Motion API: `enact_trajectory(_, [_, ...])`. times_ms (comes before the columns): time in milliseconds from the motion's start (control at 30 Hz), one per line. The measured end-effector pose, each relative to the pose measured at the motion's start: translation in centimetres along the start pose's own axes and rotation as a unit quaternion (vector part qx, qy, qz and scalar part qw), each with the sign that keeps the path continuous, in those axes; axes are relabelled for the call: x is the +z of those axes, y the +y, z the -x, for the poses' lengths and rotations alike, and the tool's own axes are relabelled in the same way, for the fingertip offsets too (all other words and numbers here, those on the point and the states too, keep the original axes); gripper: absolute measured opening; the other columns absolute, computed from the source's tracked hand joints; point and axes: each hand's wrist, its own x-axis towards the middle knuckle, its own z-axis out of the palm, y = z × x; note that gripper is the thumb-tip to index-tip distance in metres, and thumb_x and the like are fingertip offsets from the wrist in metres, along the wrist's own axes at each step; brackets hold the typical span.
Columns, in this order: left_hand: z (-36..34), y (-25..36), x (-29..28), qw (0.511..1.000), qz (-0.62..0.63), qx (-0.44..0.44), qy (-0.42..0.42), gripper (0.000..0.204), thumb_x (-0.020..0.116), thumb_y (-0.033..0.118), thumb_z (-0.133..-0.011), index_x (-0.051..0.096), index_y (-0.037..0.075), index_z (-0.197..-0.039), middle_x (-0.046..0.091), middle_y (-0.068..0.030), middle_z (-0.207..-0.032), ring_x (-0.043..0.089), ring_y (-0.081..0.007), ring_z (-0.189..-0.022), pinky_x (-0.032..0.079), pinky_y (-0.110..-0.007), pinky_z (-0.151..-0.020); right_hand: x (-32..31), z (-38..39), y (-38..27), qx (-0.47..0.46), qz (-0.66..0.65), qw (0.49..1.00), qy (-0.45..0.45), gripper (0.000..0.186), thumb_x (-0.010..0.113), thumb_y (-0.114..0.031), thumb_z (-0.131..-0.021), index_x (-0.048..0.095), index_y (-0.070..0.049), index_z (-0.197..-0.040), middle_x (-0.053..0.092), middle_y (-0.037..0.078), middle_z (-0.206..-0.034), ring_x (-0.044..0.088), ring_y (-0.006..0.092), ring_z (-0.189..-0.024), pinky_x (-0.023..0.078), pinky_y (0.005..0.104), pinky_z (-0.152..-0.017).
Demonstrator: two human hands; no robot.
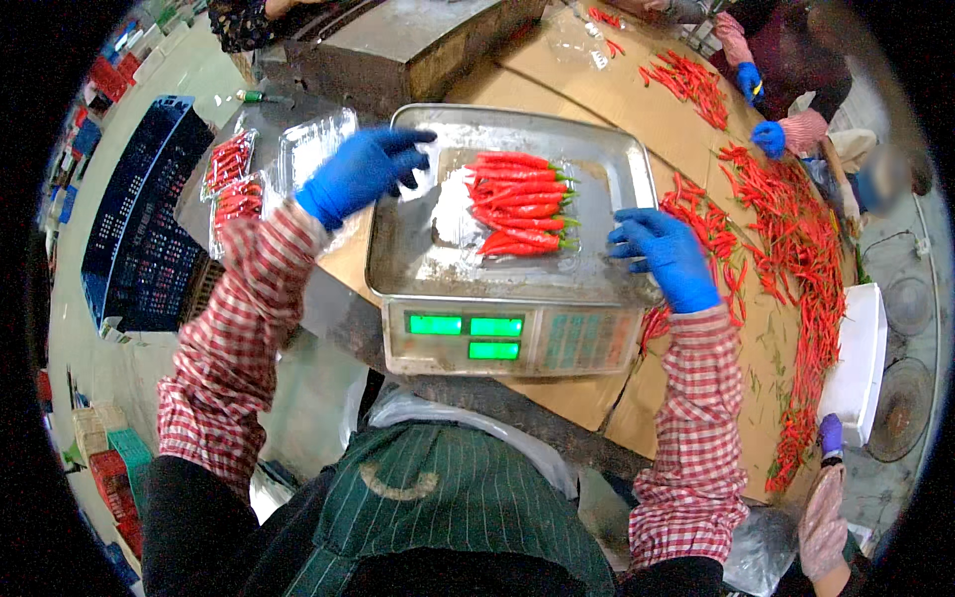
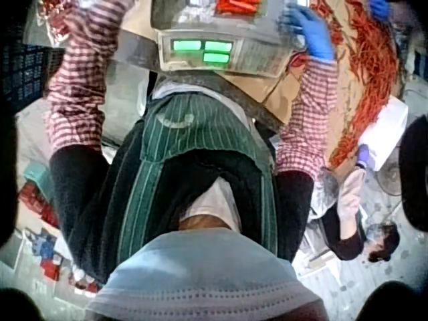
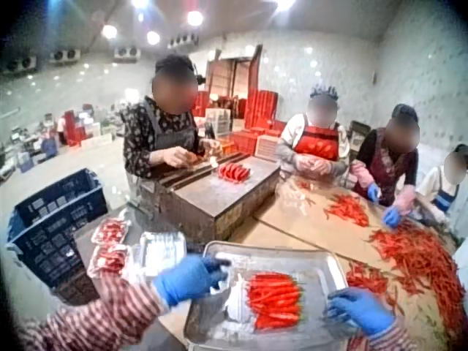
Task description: The person selects red chili peppers from a large pile on a table, places them on a digital scale, and arranges them into clear plastic trays. The person then wraps the trays in plastic film and places them into a blue crate. The process is repeated multiple times in a commercial packing environment.
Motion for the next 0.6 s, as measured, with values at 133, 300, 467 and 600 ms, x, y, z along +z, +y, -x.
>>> enact_trajectory(133, [-0.2, -2.0, 4.5, 0.996, -0.078, 0.032, 0.028, 0.045, 0.055, 0.015, -0.078, 0.042, 0.002, -0.119, 0.062, -0.0106, -0.076, 0.058, -0.0140, -0.062, 0.046, -0.026, -0.059, 1.9, -2.3, 1.0, 0.010, -0.042, 0.997, -0.060, 0.027, 0.052, -0.021, -0.081, 0.054, -0.003, -0.101, 0.060, 0.007, -0.083, 0.059, 0.0144, -0.070, 0.046, 0.0246, -0.058])
enact_trajectory(300, [-0.4, -2.0, 6.0, 0.997, -0.035, 0.005, 0.073, 0.053, 0.056, 0.010, -0.075, 0.036, -0.002, -0.122, 0.061, -0.0116, -0.073, 0.057, -0.0150, -0.063, 0.046, -0.027, -0.061, 3.0, -3.6, 1.0, 0.016, -0.072, 0.992, -0.099, 0.028, 0.053, -0.018, -0.080, 0.054, 0.000, -0.102, 0.059, 0.007, -0.081, 0.056, 0.0121, -0.063, 0.046, 0.0236, -0.055])
enact_trajectory(467, [-0.3, -2.7, 6.0, 0.995, 0.062, 0.006, 0.076, 0.053, 0.052, 0.002, -0.076, 0.033, 0.001, -0.125, 0.058, -0.0071, -0.073, 0.054, -0.0109, -0.062, 0.045, -0.024, -0.060, 3.6, -3.6, -0.1, 0.004, -0.040, 0.996, -0.079, 0.026, 0.055, -0.013, -0.078, 0.055, 0.003, -0.098, 0.059, 0.008, -0.077, 0.054, 0.0106, -0.057, 0.045, 0.0214, -0.050])
enact_trajectory(600, [-0.4, -0.4, 2.6, 0.975, 0.215, -0.024, 0.046, 0.052, 0.050, -0.002, -0.077, 0.034, 0.003, -0.126, 0.054, -0.0029, -0.075, 0.052, -0.0091, -0.064, 0.045, -0.023, -0.058, 3.7, -4.2, -3.5, -0.009, -0.033, 0.998, -0.057, 0.025, 0.056, -0.014, -0.076, 0.056, 0.003, -0.095, 0.059, 0.008, -0.075, 0.055, 0.0109, -0.058, 0.044, 0.0213, -0.050])
